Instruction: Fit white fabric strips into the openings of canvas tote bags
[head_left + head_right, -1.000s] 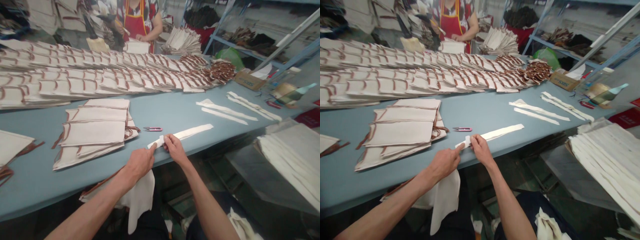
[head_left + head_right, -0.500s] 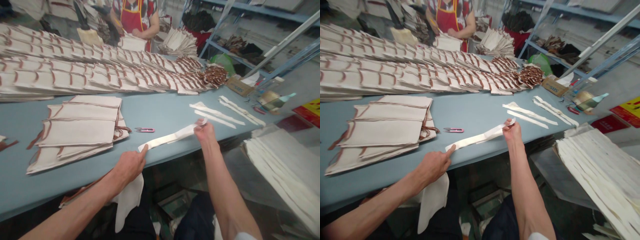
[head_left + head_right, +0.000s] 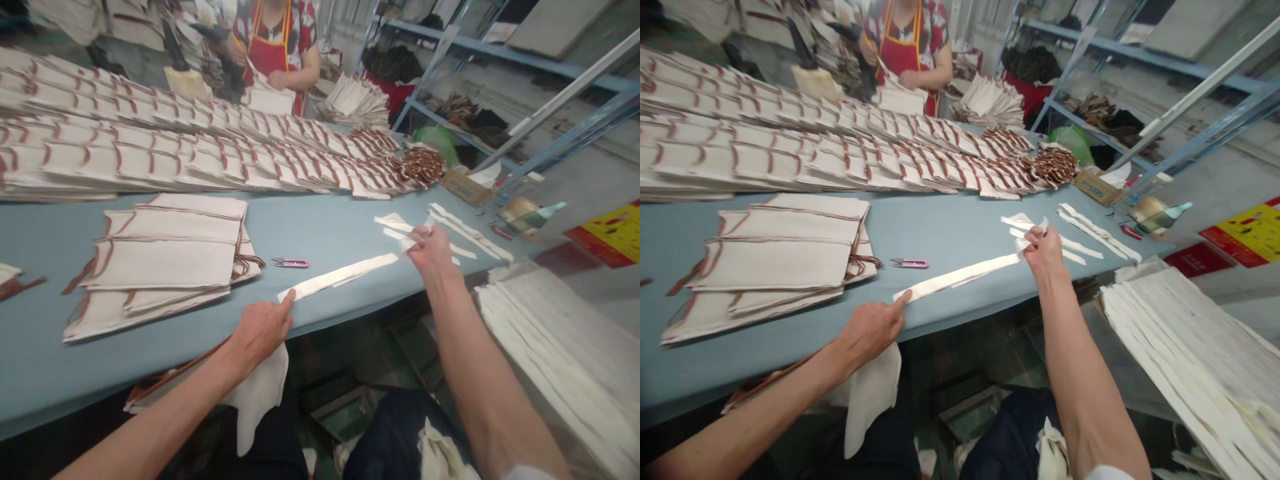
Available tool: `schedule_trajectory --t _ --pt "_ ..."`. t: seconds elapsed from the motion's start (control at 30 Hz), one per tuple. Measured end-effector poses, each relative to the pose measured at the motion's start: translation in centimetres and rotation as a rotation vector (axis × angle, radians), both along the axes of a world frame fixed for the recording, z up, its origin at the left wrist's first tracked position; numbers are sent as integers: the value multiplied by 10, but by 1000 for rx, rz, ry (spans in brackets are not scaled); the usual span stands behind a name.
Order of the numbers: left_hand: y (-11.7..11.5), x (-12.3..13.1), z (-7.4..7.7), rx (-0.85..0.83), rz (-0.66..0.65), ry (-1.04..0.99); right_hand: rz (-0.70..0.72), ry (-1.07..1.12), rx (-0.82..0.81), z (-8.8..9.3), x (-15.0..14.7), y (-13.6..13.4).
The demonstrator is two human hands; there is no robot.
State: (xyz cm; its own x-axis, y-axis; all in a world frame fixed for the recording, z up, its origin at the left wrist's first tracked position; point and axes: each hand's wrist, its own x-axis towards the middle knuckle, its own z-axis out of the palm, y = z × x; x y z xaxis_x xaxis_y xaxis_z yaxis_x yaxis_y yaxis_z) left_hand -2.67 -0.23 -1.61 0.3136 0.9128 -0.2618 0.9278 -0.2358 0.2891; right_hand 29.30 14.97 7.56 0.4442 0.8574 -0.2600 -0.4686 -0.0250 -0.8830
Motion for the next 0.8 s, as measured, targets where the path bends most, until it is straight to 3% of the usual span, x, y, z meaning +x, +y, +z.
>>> schedule_trajectory --t 0.2,0.4,0.6,0.73,0.8 --pt "-22 -19 -2 20 130 -245 324 167 2 24 -122 -60" --pt "-85 -44 5 -18 244 -684 591 395 2 48 -229 -138" --pt "-126 -59 21 -166 267 -1270 675 593 -68 71 -312 -196" --pt "-139 -67 31 -222 383 -1871 623 592 -115 73 -341 -222" --pt "-145 -70 33 -190 490 -1993 591 568 -127 67 -345 -231"
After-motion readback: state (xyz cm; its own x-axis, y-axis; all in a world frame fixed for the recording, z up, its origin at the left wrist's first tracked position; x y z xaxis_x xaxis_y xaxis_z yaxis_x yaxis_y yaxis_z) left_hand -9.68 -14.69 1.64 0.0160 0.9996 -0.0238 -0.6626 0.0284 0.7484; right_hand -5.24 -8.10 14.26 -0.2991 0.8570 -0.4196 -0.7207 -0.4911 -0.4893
